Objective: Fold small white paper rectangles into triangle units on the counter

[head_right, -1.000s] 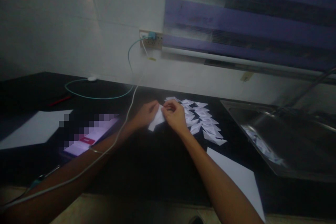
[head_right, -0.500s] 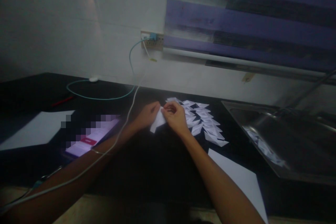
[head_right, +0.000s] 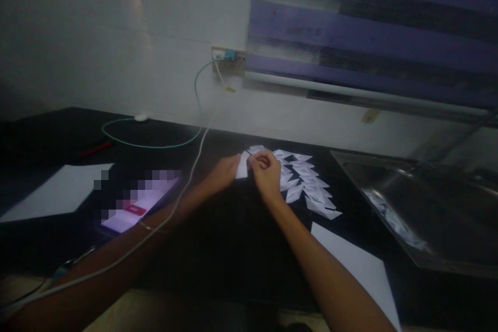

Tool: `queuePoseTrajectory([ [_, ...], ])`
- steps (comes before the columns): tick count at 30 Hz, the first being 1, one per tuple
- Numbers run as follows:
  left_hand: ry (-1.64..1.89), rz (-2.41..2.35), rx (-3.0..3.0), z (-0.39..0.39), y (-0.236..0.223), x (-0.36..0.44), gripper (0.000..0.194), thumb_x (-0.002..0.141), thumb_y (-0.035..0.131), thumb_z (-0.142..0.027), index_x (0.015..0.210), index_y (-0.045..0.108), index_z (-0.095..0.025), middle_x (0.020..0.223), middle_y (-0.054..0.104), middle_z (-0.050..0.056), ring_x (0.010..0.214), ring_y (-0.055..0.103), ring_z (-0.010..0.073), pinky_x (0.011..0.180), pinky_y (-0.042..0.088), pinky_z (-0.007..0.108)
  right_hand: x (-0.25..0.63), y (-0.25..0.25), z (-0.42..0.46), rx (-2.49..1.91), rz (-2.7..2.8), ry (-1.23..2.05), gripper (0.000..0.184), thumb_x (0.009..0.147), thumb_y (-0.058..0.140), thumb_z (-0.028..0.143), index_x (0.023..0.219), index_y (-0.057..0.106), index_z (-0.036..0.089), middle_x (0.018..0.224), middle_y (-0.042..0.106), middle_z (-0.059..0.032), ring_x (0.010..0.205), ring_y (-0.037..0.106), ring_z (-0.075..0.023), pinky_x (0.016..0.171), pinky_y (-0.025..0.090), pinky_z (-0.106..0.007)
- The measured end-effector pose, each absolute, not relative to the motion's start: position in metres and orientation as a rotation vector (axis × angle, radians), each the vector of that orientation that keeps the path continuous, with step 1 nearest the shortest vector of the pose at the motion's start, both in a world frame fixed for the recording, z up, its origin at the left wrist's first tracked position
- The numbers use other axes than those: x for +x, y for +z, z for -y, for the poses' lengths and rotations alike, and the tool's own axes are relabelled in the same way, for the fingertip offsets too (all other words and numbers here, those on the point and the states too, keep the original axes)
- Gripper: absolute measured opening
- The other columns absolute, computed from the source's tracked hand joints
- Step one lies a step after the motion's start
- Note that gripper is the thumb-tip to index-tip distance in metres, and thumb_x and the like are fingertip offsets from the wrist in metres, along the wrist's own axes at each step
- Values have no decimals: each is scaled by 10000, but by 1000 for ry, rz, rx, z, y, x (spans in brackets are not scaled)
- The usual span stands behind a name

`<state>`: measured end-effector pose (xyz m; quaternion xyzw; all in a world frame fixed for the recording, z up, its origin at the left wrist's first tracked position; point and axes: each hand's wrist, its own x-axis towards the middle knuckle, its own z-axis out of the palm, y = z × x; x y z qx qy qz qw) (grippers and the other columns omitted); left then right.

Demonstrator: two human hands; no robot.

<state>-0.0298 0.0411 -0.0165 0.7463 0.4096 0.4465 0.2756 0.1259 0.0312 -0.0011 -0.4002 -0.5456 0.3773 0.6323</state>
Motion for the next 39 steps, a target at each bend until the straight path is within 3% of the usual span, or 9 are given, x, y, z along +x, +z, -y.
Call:
queuePoseTrajectory([
  [6, 1216, -1033, 1805, -42, -12, -30, 589, 1036, 338, -616, 839, 636, -148, 742, 656, 50, 659, 571, 158, 610, 435, 279, 127, 1, -31, -905, 1176, 1102, 268, 673, 823, 320, 869, 669, 223, 760, 703, 12, 658, 654, -147, 635, 583, -305],
  [12, 1025, -893, 1732, -39, -18, -28, 649, 1009, 326, -708, 940, 667, -160, 597, 569, 18, 513, 495, 141, 511, 398, 276, 128, 1, -31, -938, 1280, 1081, 244, 678, 808, 352, 837, 675, 224, 700, 658, 24, 599, 598, -134, 552, 495, -258],
  [17, 983, -804, 1722, -36, -17, -28, 549, 953, 509, -695, 1103, 608, -176, 694, 567, -2, 527, 466, 116, 486, 370, 249, 130, 4, -30, -947, 1262, 1142, 233, 679, 807, 387, 802, 691, 228, 704, 659, 20, 638, 602, -137, 580, 512, -251],
  [22, 946, -860, 1671, -39, -23, -30, 596, 1006, 274, -723, 955, 557, -200, 610, 419, -51, 474, 352, 105, 453, 328, 242, 130, 7, -29, -858, 1211, 1319, 255, 695, 811, 427, 771, 706, 207, 734, 688, 4, 683, 638, -127, 627, 561, -243],
  [26, 1014, -876, 1890, -41, -21, -32, 597, 1030, 271, -667, 915, 597, -180, 758, 592, 38, 666, 545, 157, 644, 476, 300, 132, 7, -30, -952, 1215, 1307, 260, 661, 844, 391, 785, 713, 203, 698, 687, 7, 643, 635, -123, 595, 553, -238],
  [29, 1043, -879, 2026, -40, -18, -34, 576, 1049, 285, -606, 944, 643, -166, 891, 685, 100, 844, 627, 211, 815, 514, 356, 135, 7, -32, -1014, 1219, 1316, 288, 667, 850, 421, 792, 729, 191, 653, 668, 7, 609, 624, -117, 593, 549, -241],
  [35, 955, -960, 2183, -43, -21, -38, 554, 1076, 248, -534, 991, 656, -168, 925, 720, 102, 918, 669, 236, 888, 524, 383, 141, 9, -35, -1057, 1322, 1337, 284, 684, 825, 429, 716, 725, 165, 682, 682, -20, 589, 607, -105, 575, 519, -238],
  [39, 851, -1034, 2306, -41, -20, -40, 481, 1079, 282, -499, 1013, 651, -197, 974, 733, 100, 985, 691, 245, 927, 518, 386, 144, 9, -37, -1091, 1375, 1268, 174, 669, 776, 338, 693, 720, 175, 647, 665, -4, 579, 595, -112, 581, 498, -249],
])
